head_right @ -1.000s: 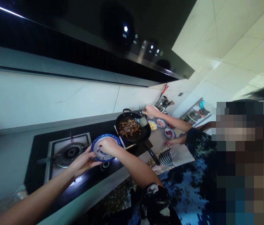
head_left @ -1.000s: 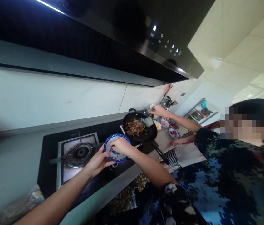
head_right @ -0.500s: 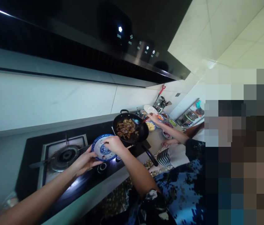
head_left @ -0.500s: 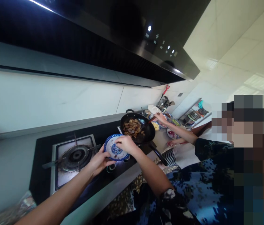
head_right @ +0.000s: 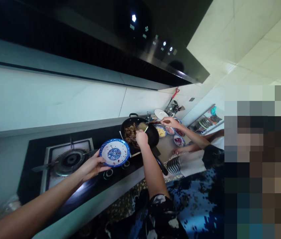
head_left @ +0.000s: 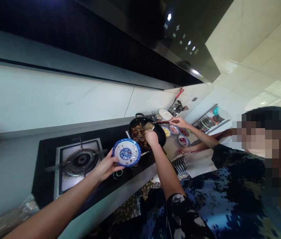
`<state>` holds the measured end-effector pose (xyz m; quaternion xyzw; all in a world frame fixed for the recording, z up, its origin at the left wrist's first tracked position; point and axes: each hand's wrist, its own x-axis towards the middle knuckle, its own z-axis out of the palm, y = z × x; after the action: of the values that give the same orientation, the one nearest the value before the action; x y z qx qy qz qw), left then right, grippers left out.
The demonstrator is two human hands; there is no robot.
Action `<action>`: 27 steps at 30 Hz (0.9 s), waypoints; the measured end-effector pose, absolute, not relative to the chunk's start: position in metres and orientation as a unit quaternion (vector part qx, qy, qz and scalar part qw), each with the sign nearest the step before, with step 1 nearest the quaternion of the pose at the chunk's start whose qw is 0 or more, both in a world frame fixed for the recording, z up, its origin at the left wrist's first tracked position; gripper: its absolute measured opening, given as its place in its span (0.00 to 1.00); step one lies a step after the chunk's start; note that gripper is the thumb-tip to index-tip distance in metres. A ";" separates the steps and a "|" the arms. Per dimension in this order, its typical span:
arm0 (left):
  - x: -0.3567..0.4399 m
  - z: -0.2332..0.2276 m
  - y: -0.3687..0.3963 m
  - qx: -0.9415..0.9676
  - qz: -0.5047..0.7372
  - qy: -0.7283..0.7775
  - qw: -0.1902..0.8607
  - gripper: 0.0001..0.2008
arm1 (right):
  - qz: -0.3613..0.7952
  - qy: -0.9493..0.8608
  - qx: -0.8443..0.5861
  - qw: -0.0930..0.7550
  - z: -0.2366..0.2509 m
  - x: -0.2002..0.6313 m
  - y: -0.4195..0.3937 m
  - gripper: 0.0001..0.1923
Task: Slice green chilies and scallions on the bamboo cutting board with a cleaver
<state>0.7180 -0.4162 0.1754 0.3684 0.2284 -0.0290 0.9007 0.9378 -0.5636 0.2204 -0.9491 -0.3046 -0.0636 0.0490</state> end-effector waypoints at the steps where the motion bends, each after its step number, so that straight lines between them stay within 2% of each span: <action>1: 0.717 0.175 -0.415 0.371 -0.030 0.230 0.899 0.42 | -0.079 -0.314 -0.944 0.064 0.221 0.934 -0.562 0.13; 5: 0.715 0.172 -0.412 0.379 -0.026 0.223 0.897 0.41 | -0.047 -0.462 -0.875 0.138 0.226 0.907 -0.552 0.11; 8: 0.713 0.171 -0.410 0.381 -0.023 0.224 0.897 0.40 | 0.029 -0.561 -0.820 0.110 0.223 0.883 -0.544 0.10; 13: 0.712 0.170 -0.410 0.376 -0.015 0.227 0.898 0.40 | 0.094 -0.542 -0.835 0.019 0.215 0.860 -0.530 0.12; 16: 0.711 0.170 -0.411 0.376 -0.010 0.227 0.898 0.40 | 0.132 -0.538 -0.832 0.037 0.215 0.853 -0.523 0.13; 20: 0.709 0.172 -0.411 0.377 -0.014 0.234 0.896 0.41 | 0.162 -0.559 -0.811 0.067 0.217 0.842 -0.515 0.07; 23: 0.708 0.172 -0.411 0.377 -0.013 0.234 0.896 0.40 | 0.167 -0.574 -0.799 0.063 0.211 0.833 -0.510 0.09; 27: 0.705 0.172 -0.411 0.378 -0.010 0.230 0.897 0.41 | 0.157 -0.570 -0.803 0.074 0.200 0.825 -0.505 0.06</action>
<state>0.7050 -0.4105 0.1722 0.3777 0.2304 -0.0097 0.8968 0.8252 -0.5054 0.2000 -0.8029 -0.5704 0.1567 0.0741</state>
